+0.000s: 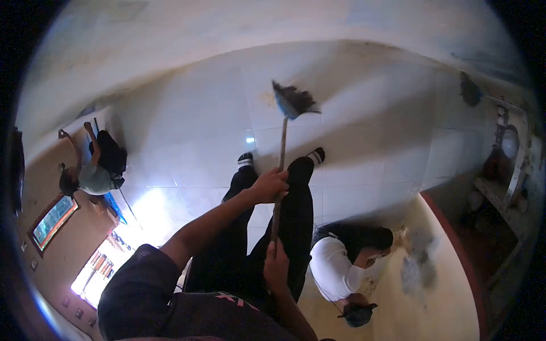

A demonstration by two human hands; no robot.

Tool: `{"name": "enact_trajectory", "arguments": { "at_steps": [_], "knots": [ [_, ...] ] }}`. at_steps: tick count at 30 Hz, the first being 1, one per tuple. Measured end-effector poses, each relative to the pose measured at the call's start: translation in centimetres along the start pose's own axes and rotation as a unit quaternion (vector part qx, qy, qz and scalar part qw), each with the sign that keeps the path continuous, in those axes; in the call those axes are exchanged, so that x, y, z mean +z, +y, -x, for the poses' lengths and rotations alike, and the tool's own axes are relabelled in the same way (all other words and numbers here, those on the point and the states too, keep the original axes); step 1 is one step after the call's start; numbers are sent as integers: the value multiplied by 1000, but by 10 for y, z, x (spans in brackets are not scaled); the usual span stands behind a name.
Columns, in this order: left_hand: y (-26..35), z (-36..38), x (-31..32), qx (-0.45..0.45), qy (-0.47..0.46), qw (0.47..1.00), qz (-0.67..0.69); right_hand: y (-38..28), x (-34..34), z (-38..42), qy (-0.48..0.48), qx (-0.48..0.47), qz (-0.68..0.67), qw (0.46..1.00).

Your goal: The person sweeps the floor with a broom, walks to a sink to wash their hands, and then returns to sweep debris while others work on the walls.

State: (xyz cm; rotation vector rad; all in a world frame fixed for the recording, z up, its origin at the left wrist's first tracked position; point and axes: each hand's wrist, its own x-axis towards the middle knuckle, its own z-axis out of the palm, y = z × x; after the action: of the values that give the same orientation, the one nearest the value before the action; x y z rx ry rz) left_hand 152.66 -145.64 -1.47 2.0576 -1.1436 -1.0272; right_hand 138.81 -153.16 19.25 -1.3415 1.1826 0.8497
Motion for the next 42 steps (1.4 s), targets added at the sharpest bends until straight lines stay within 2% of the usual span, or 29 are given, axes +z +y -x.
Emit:
{"name": "enact_trajectory", "arguments": {
  "at_steps": [1, 3, 7, 10, 11, 14, 15, 17, 21, 23, 26, 27, 28, 29, 30, 31, 32, 33, 34, 36, 38, 39, 40, 42],
  "knots": [
    [4, 4, -6, 12, 34, 999, 7, -1, 10, 8, 19, 1, 0, 1000],
    [-7, 1, -24, 13, 36, 999, -12, -2, 37, 1, 71, -77, 33, 994],
    [-91, -11, -41, 7, 30, 1000, -5, -12, 93, -76, 153, -226, 76, 959],
    [-150, 1, -12, -29, -119, 991, -49, -2, 125, -110, 77, -149, 97, 981],
    [-160, 11, 2, -18, -96, 995, -18, 6, 136, -102, 74, -174, 28, 982],
    [-151, 58, 40, 35, -78, 994, 62, 49, 155, -75, 64, -124, 31, 990],
    [-158, 73, 70, 62, -101, 991, 57, 57, 159, -63, 54, -99, 31, 993],
    [-137, 102, 76, 45, -119, 990, 61, 44, 159, -29, 23, -27, 21, 999],
    [-70, 141, 34, -16, -168, 986, 15, 65, 165, 20, 58, -84, 91, 991],
    [-56, 159, 24, -24, -63, 998, -7, 60, 168, 47, 78, -142, 120, 980],
    [-60, 168, -11, -68, 95, 993, -26, 31, 169, 50, -39, -22, -98, 994],
    [-74, 167, -22, -85, 145, 985, -25, 24, 168, 35, -75, -29, -109, 991],
    [-100, 165, -23, -107, 186, 974, -67, 17, 167, 12, -109, -35, -122, 986],
    [-130, 161, -23, -126, 225, 960, -108, 17, 174, -25, -118, -102, -61, 986],
    [-158, 156, -28, -268, 198, 940, -72, 11, 179, -63, -126, -167, 2, 978],
    [-181, 152, -41, -275, 250, 920, -123, -26, 181, -84, -196, -82, -114, 971],
    [-203, 148, -55, -278, 302, 895, -175, -40, 187, -121, -236, -69, -150, 957],
    [-228, 142, -62, -290, 308, 891, -166, -48, 192, -159, -272, -120, -142, 944],
    [-249, 136, -64, -303, 314, 886, -157, -63, 197, -187, -297, -90, -174, 935],
    [-273, 115, -57, -351, 240, 899, -110, -66, 200, -215, -292, -49, -229, 927],
    [-262, 102, -41, -392, 155, 903, -86, -60, 187, -212, -278, -15, -268, 922],
    [-239, 90, -28, -405, 104, 904, -87, -43, 168, -200, -255, 2, -289, 923],
    [-220, 84, 0, -398, 71, 912, -64, -19, 147, -187, -254, -13, -253, 933],
    [-162, 86, 42, -364, 26, 930, -40, 28, 116, -147, -168, 88, -239, 952]
  ]
}}
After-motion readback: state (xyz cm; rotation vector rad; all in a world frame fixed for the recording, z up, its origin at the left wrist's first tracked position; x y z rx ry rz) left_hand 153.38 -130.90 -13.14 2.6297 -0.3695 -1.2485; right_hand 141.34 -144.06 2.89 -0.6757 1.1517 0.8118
